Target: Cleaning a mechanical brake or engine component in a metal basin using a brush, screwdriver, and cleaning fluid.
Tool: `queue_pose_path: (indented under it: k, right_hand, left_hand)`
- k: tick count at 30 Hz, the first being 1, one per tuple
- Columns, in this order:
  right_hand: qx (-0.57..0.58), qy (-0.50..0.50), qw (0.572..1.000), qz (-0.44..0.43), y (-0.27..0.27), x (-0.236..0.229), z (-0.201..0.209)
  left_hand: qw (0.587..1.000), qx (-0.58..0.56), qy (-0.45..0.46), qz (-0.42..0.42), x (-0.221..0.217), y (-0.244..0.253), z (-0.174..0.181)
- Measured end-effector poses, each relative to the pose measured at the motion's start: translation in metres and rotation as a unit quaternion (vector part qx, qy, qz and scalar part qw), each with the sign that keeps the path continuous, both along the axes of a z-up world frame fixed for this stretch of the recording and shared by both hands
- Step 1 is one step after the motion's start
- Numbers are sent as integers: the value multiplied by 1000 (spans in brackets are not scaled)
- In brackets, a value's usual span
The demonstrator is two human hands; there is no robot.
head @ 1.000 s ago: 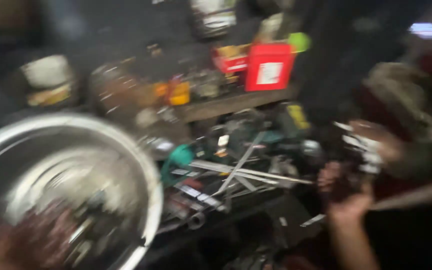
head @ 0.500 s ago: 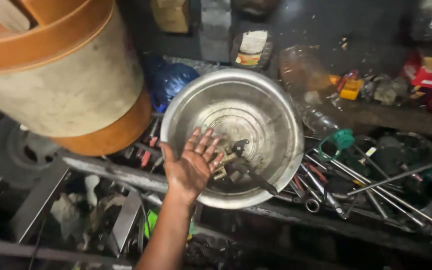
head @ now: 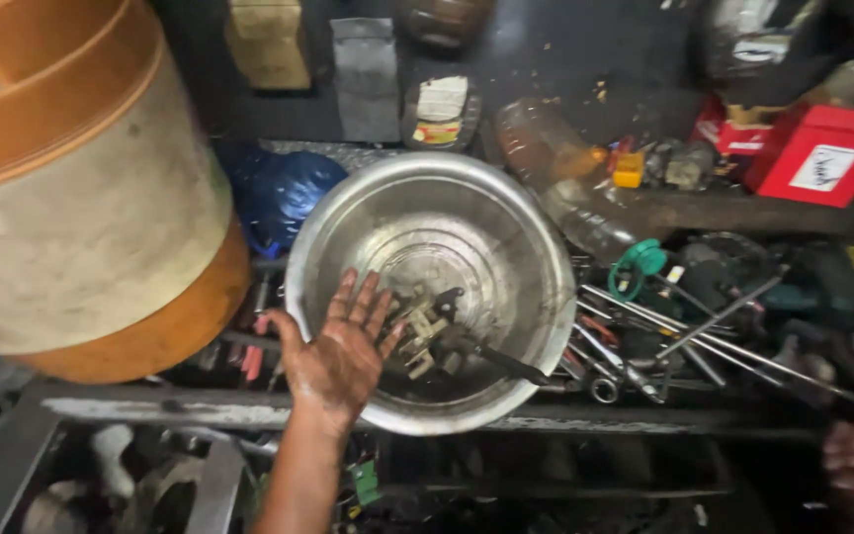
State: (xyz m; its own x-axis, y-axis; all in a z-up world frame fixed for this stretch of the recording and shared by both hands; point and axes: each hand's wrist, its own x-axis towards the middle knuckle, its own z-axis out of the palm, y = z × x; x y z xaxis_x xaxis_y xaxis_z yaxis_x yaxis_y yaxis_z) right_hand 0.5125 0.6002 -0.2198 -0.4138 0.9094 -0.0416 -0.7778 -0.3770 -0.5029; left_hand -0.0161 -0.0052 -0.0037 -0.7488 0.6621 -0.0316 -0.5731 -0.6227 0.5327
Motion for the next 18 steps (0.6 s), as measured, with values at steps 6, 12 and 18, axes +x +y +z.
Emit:
queue_pose_path:
  k: [6, 12, 18]
  right_hand:
    - [28, -5, 998, -64, -14, 30, -24]
    - [59, -19, 989, -134, -171, -26, 72]
    - [73, -117, 974, -178, -255, -75, 176]
  left_hand:
    - [1000, -15, -2, -10, -2, -9, 12]
    - [999, -6, 29, -12, -4, -7, 15]
    - [999, -18, 38, -16, -2, -2, 18]
